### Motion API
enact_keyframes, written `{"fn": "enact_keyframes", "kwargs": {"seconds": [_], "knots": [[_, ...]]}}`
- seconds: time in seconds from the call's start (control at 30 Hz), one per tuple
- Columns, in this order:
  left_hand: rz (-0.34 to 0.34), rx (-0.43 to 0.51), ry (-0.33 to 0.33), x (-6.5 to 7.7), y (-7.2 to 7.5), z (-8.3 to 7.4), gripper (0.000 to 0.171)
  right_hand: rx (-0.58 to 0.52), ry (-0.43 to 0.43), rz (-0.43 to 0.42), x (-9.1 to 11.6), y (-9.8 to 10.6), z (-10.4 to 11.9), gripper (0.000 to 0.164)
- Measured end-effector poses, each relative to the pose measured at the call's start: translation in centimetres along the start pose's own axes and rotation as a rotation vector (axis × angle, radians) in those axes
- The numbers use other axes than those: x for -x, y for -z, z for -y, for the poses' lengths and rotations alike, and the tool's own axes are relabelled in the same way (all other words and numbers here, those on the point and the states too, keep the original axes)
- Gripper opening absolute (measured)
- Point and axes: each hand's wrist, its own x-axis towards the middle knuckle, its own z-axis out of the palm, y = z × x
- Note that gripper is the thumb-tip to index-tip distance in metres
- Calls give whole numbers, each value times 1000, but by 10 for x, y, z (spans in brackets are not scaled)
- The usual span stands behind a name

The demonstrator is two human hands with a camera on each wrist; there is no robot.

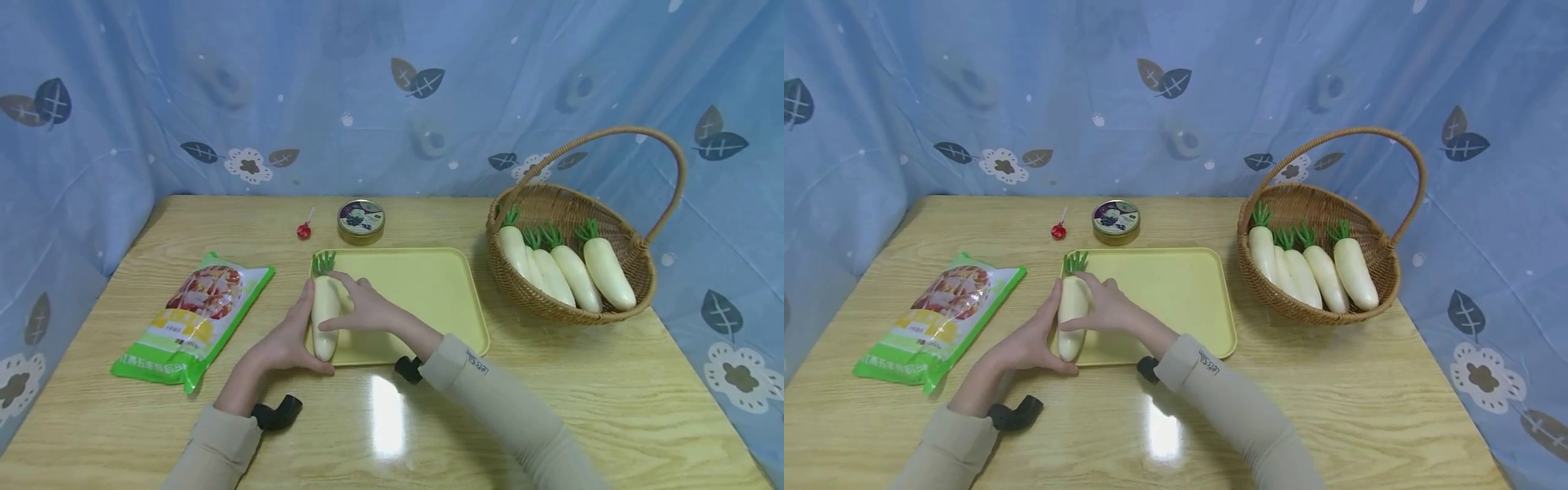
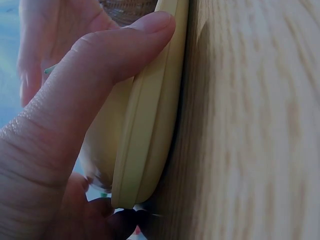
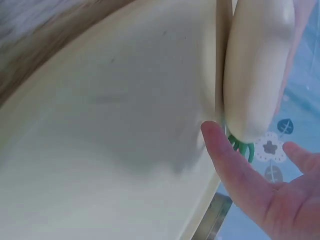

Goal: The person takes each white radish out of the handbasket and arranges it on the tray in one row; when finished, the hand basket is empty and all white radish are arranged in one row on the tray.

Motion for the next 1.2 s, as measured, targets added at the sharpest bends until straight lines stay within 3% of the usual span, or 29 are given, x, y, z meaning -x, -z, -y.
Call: {"fn": "enact_keyframes", "kwargs": {"seconds": [0.33, 0.6, 0.8, 1.2], "knots": [[-2, -19, -2, 0, 0, 1, 148, -63, 67, -12, 14, 14, -11, 90], [-1, -14, 11, 1, 0, -3, 149, -96, 28, -40, 29, 26, -17, 89], [3, 0, 16, 1, 0, -2, 149, -124, 62, -60, 37, 34, -19, 88], [2, 4, 4, -1, 0, -2, 149, -75, 83, -124, 60, 56, -24, 88]]}}
